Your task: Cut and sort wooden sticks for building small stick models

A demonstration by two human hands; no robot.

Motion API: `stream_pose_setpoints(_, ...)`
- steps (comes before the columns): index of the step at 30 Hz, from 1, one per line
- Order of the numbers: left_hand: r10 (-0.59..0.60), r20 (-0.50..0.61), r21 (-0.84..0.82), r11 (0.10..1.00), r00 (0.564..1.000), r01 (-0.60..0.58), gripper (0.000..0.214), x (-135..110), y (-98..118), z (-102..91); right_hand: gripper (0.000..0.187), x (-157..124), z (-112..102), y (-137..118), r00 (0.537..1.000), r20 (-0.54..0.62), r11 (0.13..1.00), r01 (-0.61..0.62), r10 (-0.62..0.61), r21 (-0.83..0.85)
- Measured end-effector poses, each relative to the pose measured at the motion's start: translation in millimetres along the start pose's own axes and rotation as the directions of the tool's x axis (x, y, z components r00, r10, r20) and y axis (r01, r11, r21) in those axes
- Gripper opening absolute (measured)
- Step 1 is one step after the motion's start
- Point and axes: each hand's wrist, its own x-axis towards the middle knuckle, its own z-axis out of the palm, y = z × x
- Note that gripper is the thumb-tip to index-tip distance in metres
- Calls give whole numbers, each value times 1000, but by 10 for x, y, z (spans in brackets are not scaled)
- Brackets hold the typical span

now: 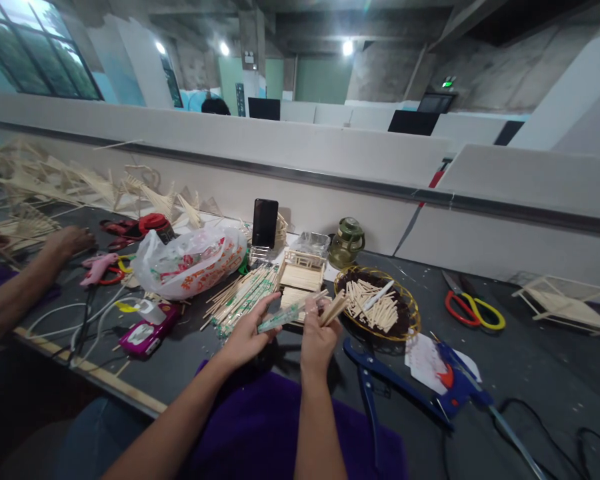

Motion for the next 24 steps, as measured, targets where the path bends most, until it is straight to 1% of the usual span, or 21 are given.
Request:
stream_pose_setpoints(3,33,54,78,996,998,-37,69,-6,1,-4,30,49,-2,-57,981,-177,992,-54,74,114)
stream_pose_setpoints(6,52,74,83,995,996,-58,65,-5,-4,3,25,106,-32,-151,956,-256,973,-85,140,216)
stream_pose_setpoints(8,52,47,55,997,998,-55,60,-3,-8,6,25,135,-60,-205,944,-288,963,-83,158,256)
stream_pose_setpoints(9,49,30,35,998,998,-50,58,-2,-10,6,26,144,-71,-224,944,-287,959,-85,164,269)
stream_pose_setpoints(13,62,-16,-54,997,998,-63,55,-2,-14,-3,29,124,-61,-224,966,-181,950,-129,185,285)
stream_pose_setpoints(15,73,-32,-95,993,997,-75,54,0,-17,-10,31,84,-24,-194,978,-120,953,-135,173,270)
stream_pose_setpoints(18,76,-55,-157,984,996,-84,52,11,-29,-14,32,12,46,-152,987,2,961,-156,160,227)
stream_pose_setpoints(20,72,-76,-204,975,995,-86,52,22,-39,-13,32,-23,83,-138,979,87,959,-196,182,202)
stream_pose_setpoints(24,42,-111,-285,956,993,-73,56,39,-52,-4,33,-49,113,-121,951,191,949,-273,242,159)
